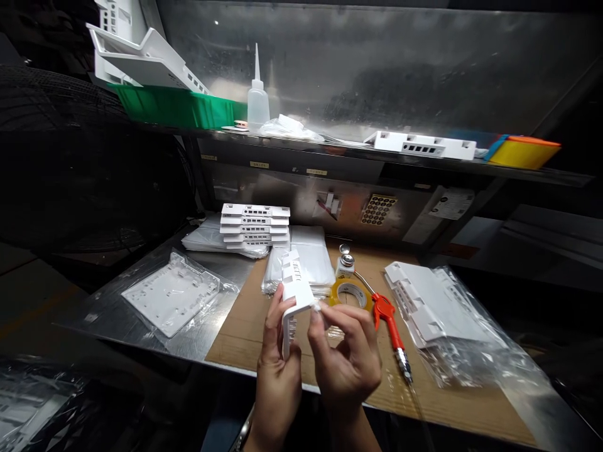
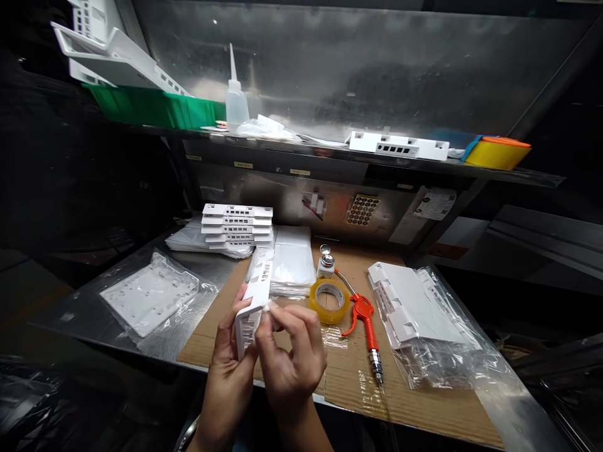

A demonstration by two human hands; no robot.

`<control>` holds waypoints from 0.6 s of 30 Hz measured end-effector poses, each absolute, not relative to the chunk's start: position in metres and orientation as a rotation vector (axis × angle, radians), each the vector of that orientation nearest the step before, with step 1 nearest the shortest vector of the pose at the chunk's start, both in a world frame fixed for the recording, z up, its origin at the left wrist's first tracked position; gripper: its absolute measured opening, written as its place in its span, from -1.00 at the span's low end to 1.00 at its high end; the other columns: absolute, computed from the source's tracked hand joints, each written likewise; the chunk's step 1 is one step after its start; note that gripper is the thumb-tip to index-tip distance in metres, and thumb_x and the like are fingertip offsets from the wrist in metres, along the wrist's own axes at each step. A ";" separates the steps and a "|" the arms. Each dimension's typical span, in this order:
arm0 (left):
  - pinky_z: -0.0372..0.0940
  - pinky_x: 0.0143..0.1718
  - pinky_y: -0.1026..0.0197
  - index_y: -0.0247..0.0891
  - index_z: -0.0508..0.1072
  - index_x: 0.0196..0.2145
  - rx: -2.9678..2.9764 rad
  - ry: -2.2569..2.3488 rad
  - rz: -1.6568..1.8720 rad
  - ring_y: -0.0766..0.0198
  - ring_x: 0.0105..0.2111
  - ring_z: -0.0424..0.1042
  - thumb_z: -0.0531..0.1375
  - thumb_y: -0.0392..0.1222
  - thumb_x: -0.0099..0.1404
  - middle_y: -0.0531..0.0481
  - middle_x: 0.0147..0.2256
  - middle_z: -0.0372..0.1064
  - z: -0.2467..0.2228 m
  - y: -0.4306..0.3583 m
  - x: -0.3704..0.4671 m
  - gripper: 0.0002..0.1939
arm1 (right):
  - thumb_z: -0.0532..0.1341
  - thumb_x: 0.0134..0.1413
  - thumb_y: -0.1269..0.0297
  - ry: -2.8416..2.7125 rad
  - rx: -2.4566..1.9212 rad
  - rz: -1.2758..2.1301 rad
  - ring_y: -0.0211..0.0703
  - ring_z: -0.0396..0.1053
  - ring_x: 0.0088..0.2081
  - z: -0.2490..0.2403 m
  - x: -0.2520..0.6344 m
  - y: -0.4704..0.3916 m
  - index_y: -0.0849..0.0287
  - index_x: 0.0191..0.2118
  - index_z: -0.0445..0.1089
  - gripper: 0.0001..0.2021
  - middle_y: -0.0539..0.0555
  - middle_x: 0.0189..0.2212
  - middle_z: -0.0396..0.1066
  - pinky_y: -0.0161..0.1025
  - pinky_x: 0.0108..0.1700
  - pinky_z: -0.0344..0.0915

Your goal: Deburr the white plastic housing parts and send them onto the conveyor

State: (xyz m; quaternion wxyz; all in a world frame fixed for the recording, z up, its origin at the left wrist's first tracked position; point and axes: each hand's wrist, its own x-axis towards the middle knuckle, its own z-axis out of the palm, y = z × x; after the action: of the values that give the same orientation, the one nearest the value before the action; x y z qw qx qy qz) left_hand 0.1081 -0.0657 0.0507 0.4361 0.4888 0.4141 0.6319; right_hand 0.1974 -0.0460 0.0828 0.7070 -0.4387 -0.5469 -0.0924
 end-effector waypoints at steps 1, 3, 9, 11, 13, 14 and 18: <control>-0.09 0.47 0.06 0.25 0.34 0.22 1.226 1.040 1.582 0.14 0.46 -0.03 0.16 -0.22 0.49 0.22 0.45 0.00 0.051 -0.066 0.107 -0.56 | 0.36 0.16 0.55 -1.169 -0.997 -0.237 -0.20 0.47 -0.28 0.081 0.205 -0.041 0.15 -0.14 0.56 -0.80 0.05 -0.29 0.48 -0.29 -0.33 0.46; -0.15 0.48 0.07 0.26 0.33 0.22 1.221 1.051 1.601 0.16 0.47 -0.08 0.19 -0.25 0.47 0.25 0.46 -0.01 0.055 -0.066 0.102 -0.52 | 0.38 0.16 0.48 -1.079 -1.056 -0.291 -0.21 0.45 -0.31 0.075 0.227 -0.030 0.17 -0.18 0.58 -0.87 0.06 -0.30 0.49 -0.30 -0.35 0.42; 0.14 0.37 0.02 0.26 0.15 0.37 0.645 0.840 1.423 0.02 0.36 0.20 0.33 -0.46 0.13 0.12 0.37 0.22 0.082 -0.054 0.085 -0.01 | 0.25 0.21 -0.05 -1.356 -1.734 0.002 0.04 0.38 -0.17 0.020 0.312 0.015 0.13 -0.24 0.64 -0.65 0.15 -0.21 0.58 -0.03 -0.05 0.33; 0.21 0.33 0.01 0.22 0.10 0.40 0.510 0.743 1.375 0.00 0.32 0.27 0.31 -0.54 0.03 0.07 0.34 0.29 0.087 -0.051 0.083 0.10 | 0.24 0.13 -0.15 -1.469 -1.865 0.096 0.19 0.33 -0.10 0.003 0.328 0.025 0.10 -0.27 0.66 -0.57 0.19 -0.18 0.59 0.10 0.00 0.27; 0.23 0.32 0.04 0.18 0.11 0.41 0.462 0.686 1.377 0.01 0.32 0.28 0.28 -0.58 -0.01 0.06 0.33 0.30 0.090 -0.049 0.083 0.13 | 0.22 0.06 -0.23 -1.516 -1.897 0.111 0.27 0.32 -0.08 -0.007 0.339 0.028 0.13 -0.24 0.67 -0.48 0.25 -0.13 0.57 0.17 0.01 0.25; 0.23 0.32 0.04 0.16 0.11 0.41 0.453 0.664 1.380 0.02 0.32 0.27 0.27 -0.60 -0.01 0.06 0.34 0.29 0.089 -0.048 0.083 0.13 | 0.20 0.06 -0.27 -1.519 -1.914 0.091 0.28 0.32 -0.07 -0.010 0.345 0.027 0.14 -0.20 0.67 -0.43 0.27 -0.10 0.55 0.17 0.03 0.25; 0.22 0.33 0.04 0.16 0.16 0.40 0.462 0.599 1.394 0.03 0.33 0.26 0.25 -0.62 0.00 0.07 0.35 0.28 0.084 -0.048 0.080 0.10 | 0.04 0.18 -0.27 -1.324 -2.082 -0.081 0.33 0.35 0.03 -0.019 0.384 0.005 0.20 -0.13 0.64 -0.34 0.30 -0.03 0.51 0.12 0.11 0.28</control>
State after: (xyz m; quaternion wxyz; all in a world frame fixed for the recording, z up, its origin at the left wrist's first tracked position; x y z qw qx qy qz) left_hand 0.0798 -0.0481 0.0842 0.7016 0.2077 0.2693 0.6262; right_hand 0.3838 0.0054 -0.0188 0.3300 -0.7960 -0.5064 -0.0310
